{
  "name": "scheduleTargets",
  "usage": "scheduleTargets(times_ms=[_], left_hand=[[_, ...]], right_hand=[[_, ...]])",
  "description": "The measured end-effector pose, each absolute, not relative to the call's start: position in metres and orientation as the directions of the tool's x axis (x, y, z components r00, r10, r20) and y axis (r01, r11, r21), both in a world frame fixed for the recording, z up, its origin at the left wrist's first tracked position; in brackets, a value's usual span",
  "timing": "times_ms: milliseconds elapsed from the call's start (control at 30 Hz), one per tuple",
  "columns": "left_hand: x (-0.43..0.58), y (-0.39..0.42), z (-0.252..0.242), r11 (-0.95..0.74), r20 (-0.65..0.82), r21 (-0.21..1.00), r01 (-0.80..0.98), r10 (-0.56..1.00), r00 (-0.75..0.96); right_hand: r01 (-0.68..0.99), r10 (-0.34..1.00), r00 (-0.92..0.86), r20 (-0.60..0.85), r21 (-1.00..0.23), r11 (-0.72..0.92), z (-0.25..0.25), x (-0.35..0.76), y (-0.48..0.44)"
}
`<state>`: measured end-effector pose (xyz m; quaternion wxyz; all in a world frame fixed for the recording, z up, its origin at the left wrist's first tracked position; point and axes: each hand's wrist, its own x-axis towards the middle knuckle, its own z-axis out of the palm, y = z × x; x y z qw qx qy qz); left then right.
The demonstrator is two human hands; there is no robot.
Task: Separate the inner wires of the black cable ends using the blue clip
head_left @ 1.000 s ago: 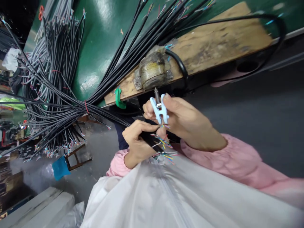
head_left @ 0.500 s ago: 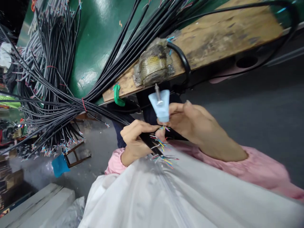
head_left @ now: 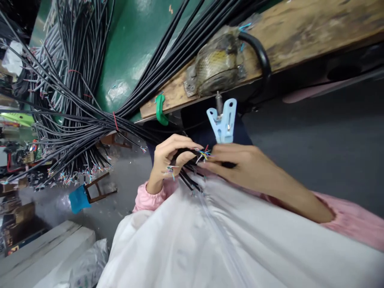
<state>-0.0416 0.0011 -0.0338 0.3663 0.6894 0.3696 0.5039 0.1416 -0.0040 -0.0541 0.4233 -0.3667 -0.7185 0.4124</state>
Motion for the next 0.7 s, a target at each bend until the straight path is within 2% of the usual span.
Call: scheduleTargets(times_ms=[67, 133, 233, 367, 600, 700], left_hand=[[-0.039, -0.003, -0.032, -0.487, 0.452, 0.846, 0.218, 0.871, 0.194], [-0.036, -0.006, -0.033, -0.504, 0.469, 0.821, 0.27, 0.864, 0.185], [-0.032, -0.01, -0.037, -0.506, 0.478, 0.809, 0.298, 0.862, 0.167], [-0.028, -0.013, -0.038, -0.517, 0.488, 0.8, 0.305, 0.856, 0.172], [-0.028, -0.013, -0.035, -0.68, 0.613, 0.686, 0.259, 0.732, 0.299], [-0.028, -0.015, -0.038, -0.67, 0.596, 0.686, 0.284, 0.741, 0.31]], right_hand=[[0.204, 0.877, -0.221, 0.426, -0.859, 0.469, -0.051, 0.142, -0.007], [0.175, 0.867, -0.121, 0.483, -0.849, 0.498, -0.045, 0.143, -0.01], [0.092, 0.873, -0.059, 0.485, -0.868, 0.489, -0.037, 0.142, -0.012], [0.065, 0.884, -0.002, 0.467, -0.882, 0.466, -0.032, 0.137, -0.013], [0.057, 0.904, -0.07, 0.421, -0.903, 0.425, -0.029, 0.142, -0.013], [0.019, 0.901, -0.146, 0.409, -0.909, 0.416, -0.029, 0.152, -0.013]])
